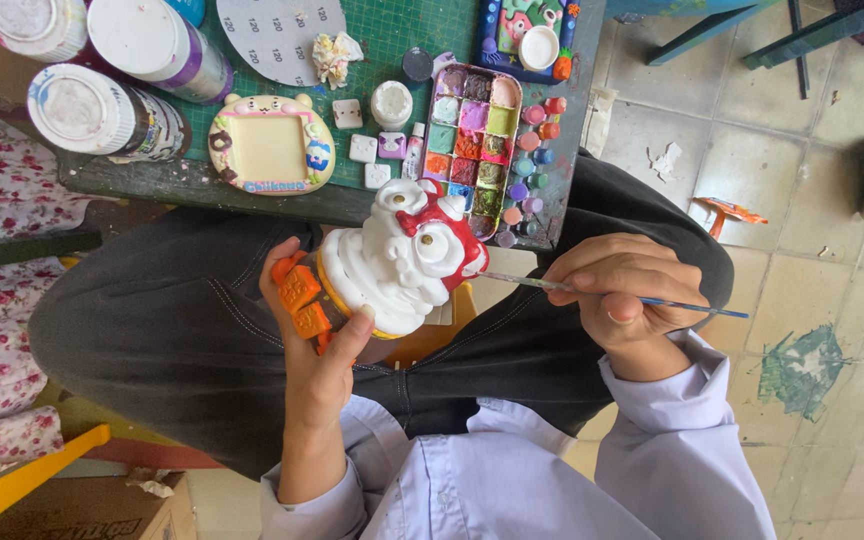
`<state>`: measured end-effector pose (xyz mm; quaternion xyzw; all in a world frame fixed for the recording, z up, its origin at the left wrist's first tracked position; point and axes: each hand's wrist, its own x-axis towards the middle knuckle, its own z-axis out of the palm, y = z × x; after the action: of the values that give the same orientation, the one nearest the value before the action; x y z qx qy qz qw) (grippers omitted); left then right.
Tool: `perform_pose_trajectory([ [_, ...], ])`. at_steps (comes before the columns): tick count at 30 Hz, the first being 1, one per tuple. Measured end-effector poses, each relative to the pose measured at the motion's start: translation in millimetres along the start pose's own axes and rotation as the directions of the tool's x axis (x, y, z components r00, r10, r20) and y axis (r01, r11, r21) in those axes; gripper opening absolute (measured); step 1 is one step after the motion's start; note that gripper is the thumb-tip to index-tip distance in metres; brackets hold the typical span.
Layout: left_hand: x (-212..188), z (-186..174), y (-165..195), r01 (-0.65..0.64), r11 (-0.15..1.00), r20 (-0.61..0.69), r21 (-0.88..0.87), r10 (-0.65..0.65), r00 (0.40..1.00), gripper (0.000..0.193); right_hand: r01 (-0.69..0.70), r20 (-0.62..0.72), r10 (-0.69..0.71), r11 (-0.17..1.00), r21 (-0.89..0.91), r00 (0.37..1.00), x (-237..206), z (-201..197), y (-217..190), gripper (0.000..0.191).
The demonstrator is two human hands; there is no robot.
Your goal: The person sits on the floor holding a plaster figurine and paints its details with a small brush, dipping the brush into a watercolor palette on a low table. They wipe the brush, set the figurine on the table, and handle a small plaster piece before picking the figurine up again.
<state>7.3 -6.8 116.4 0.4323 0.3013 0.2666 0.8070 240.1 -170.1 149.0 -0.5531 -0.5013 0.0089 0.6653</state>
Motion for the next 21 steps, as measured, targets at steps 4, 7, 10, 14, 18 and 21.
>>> perform_pose_trajectory([
  [4,0.4,1.2,-0.2,-0.008,1.0,-0.001,0.002,0.008,1.0,0.092,-0.006,0.008,0.006,1.0,-0.008,1.0,0.3,0.2,-0.2,0.047],
  [7,0.4,2.0,0.7,-0.003,1.0,-0.005,-0.002,0.003,1.0,0.092,-0.001,0.009,0.002,1.0,-0.014,1.0,0.6,-0.2,0.6,0.047],
  [10,-0.2,2.7,2.2,0.001,1.0,-0.008,-0.004,-0.001,1.0,0.092,-0.003,0.005,0.003,1.0,-0.022,1.0,0.6,-1.0,0.7,0.048],
  [14,0.0,3.2,3.5,0.009,1.0,-0.003,-0.004,-0.009,1.0,0.092,0.006,-0.049,-0.007,1.0,-0.011,0.999,1.5,-1.4,0.5,0.049],
  [18,0.0,2.8,2.7,0.006,1.0,-0.007,0.007,-0.006,1.0,0.092,0.026,-0.012,-0.026,0.999,-0.025,1.0,2.9,-1.2,-0.2,0.049],
  [21,0.3,2.0,2.0,-0.004,1.0,-0.005,0.006,0.005,1.0,0.092,0.01,0.013,-0.01,0.999,-0.036,1.0,3.2,-0.6,-1.4,0.048],
])
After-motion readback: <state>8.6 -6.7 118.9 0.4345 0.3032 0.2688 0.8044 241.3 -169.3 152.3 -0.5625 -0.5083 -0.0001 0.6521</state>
